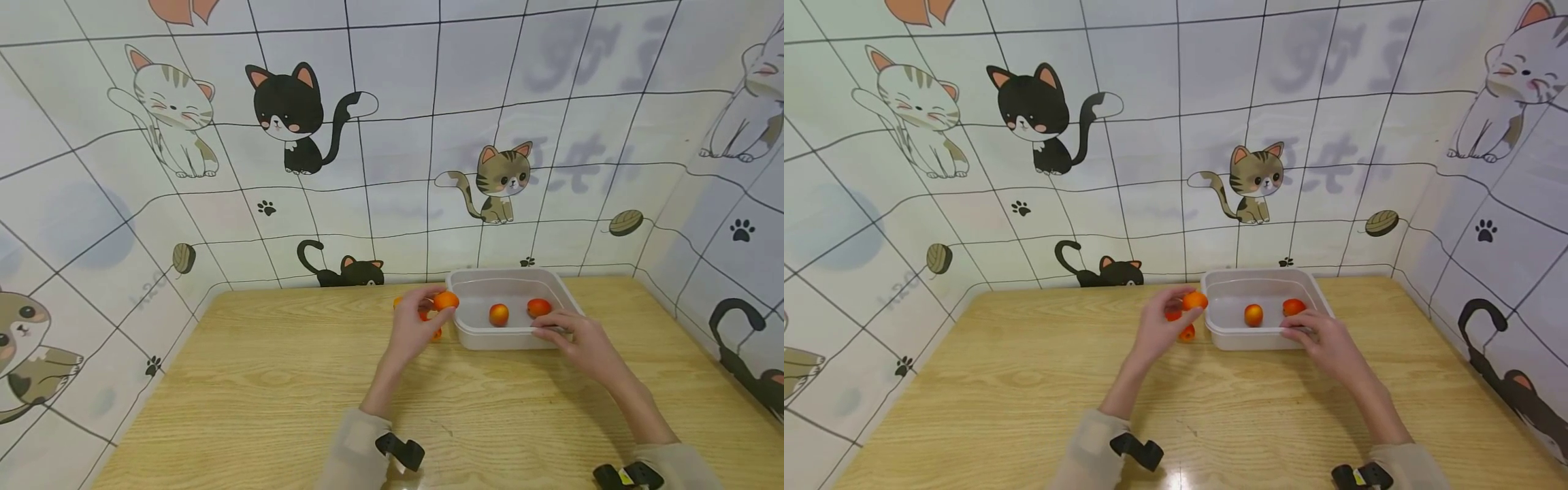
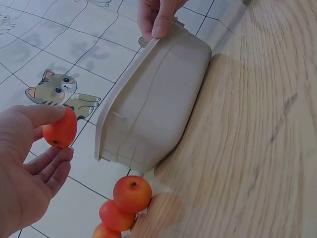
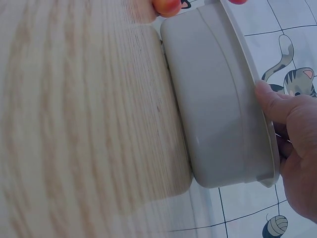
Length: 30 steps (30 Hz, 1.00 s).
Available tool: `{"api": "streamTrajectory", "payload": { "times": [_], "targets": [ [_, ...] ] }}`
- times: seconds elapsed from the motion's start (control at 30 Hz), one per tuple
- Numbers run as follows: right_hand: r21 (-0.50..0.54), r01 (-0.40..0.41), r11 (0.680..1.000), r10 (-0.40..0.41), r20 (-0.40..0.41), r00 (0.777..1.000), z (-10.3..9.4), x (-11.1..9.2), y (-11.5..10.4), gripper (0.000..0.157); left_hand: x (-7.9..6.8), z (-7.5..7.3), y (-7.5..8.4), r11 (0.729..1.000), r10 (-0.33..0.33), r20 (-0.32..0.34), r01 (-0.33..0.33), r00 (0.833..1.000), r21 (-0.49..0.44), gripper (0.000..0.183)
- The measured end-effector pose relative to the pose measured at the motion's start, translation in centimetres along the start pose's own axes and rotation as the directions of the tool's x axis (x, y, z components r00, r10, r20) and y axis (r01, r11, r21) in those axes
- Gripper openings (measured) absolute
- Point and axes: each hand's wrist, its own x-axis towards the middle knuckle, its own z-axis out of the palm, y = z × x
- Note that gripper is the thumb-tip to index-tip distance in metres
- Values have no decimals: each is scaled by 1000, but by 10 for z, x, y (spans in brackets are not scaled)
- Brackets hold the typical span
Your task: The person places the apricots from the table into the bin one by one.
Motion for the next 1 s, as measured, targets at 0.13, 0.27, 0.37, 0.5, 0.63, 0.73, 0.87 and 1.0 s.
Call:
{"api": "streamTrajectory", "payload": {
  "times": [0.13,0.27,0.37,0.5,0.63,0.73,0.87,1.0],
  "targets": [
    [4,0,1000,0,2,1000,-1,0,0,23,1,8,3,1000,27,-6,-27,1000,6,36],
    [12,2,1000,-2,3,1000,-2,0,-2,24,2,15,5,999,42,-16,-42,999,20,35],
    [12,2,1000,-2,2,1000,-2,0,-2,23,2,21,7,999,46,-18,-45,999,28,33],
    [20,3,1000,-4,3,1000,-3,1,-2,22,3,28,10,999,36,-12,-36,999,29,33],
    [29,8,1000,-8,6,1000,-2,1,-2,20,4,35,11,999,34,-7,-34,999,27,33],
    [34,8,999,-9,9,1000,-2,1,-3,20,5,40,12,998,53,-9,-53,999,33,33],
    [33,10,999,-10,10,1000,-1,1,-3,20,5,44,11,995,82,-17,-81,997,52,32],
    [23,4,1000,-4,13,1000,-2,1,-3,19,5,46,10,993,88,-24,-86,996,75,33]
  ]
}}
